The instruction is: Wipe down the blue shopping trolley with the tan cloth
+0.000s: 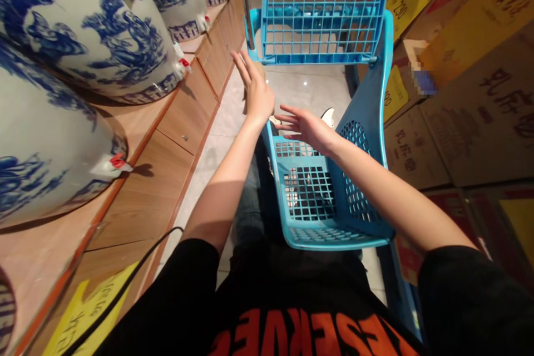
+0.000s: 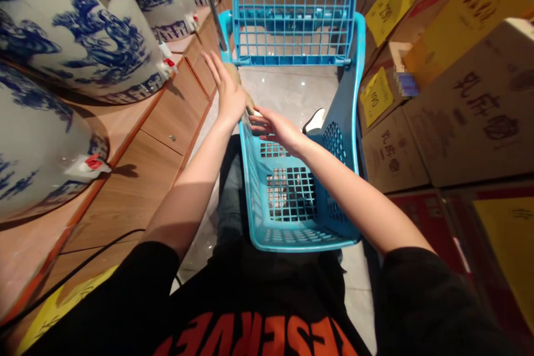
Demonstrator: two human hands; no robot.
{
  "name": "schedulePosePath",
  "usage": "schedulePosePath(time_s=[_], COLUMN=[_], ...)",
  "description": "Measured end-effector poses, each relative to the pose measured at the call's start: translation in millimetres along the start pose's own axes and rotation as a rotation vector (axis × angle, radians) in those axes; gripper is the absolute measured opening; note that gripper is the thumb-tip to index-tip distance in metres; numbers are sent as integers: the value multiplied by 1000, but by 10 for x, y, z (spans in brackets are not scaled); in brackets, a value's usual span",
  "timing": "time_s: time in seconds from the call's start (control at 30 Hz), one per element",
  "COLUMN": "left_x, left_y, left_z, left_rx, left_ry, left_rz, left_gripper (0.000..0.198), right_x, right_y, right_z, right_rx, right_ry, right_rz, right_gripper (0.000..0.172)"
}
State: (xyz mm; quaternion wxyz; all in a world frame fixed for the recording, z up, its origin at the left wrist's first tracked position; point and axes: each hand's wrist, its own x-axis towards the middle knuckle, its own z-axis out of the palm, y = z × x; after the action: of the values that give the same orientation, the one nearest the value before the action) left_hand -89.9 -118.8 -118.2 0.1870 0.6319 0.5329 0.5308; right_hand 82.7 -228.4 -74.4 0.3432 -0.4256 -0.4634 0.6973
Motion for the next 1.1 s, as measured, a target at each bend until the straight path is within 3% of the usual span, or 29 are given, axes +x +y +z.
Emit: schedulePosePath(time_s=[0.1, 0.2, 0.33, 0.5, 0.6, 0.7, 0.93, 1.0, 1.1], left_x=[160, -32, -808, -1904, -2240, -2150, -1187, -1088, -1172], left_y=[-12, -25, 112, 535, 715, 676, 207, 176, 230], left_z=[-16, -75, -259, -567, -681, -673, -400, -335, -265], left_rx=[35, 84, 11, 29, 45, 61, 36, 25, -35], left_ry=[-43, -183, -317, -437, -504, -511, -458, -431, -382], left_rz=[11, 54, 98, 230, 270, 239, 169, 126, -37], left_gripper=[103, 97, 83, 79, 84, 84, 83, 83, 83], right_x=[20, 32, 34, 45, 64, 90, 54, 2, -72], right_y=[-46, -86, -134, -157, -140, -109, 15, 63, 133], right_z=[-43, -81, -137, -177, -187, -197, -150, -93, 38], right_rx=[-20, -36, -24, -5, -5, 10, -79, -109, -125], right_ry=[33, 61, 98, 146, 161, 149, 107, 66, 35], right_rz=[-34, -98, -155, -152, -121, -102, -50, -46, -62], right_gripper=[50, 47, 40, 37, 38, 37, 37, 29, 20])
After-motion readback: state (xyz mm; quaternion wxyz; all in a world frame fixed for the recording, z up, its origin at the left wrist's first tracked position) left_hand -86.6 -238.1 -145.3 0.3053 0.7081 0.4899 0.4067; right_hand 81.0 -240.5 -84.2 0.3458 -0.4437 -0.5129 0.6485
